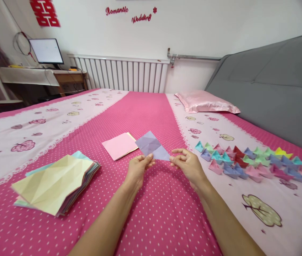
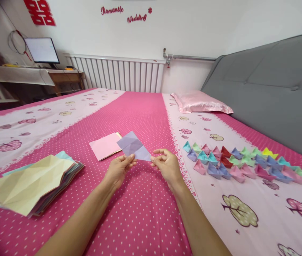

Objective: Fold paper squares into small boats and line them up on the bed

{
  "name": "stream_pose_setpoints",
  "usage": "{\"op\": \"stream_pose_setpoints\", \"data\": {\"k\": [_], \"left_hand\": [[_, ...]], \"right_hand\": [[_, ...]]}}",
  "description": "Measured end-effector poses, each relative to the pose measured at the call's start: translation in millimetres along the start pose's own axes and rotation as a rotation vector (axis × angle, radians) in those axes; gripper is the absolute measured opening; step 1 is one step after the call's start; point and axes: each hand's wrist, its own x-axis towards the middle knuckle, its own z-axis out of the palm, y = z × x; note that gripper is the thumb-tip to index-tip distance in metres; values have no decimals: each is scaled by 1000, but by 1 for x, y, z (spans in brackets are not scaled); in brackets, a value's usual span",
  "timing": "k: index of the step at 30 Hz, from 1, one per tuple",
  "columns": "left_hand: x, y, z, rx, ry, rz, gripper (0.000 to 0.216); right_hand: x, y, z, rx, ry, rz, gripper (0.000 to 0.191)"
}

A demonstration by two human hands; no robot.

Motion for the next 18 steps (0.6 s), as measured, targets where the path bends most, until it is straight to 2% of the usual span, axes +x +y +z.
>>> {"op": "stream_pose_setpoints", "data": {"k": [7,11,15,18], "left_hand": [[1,2,-3,31,-27,12,15],[-4,3,-3,159,-70,42,15],[-9,5,0,345,-116,110,17],[-11,6,3,463,-123,139,20]], "right_hand": [[0,0,-3,-58,-126,78,34],[0,-1,-3,16,-152,90,38],[1,-2,-3,33,-91,78,40],[1,-3,-5,-18,23,-44,43]]}}
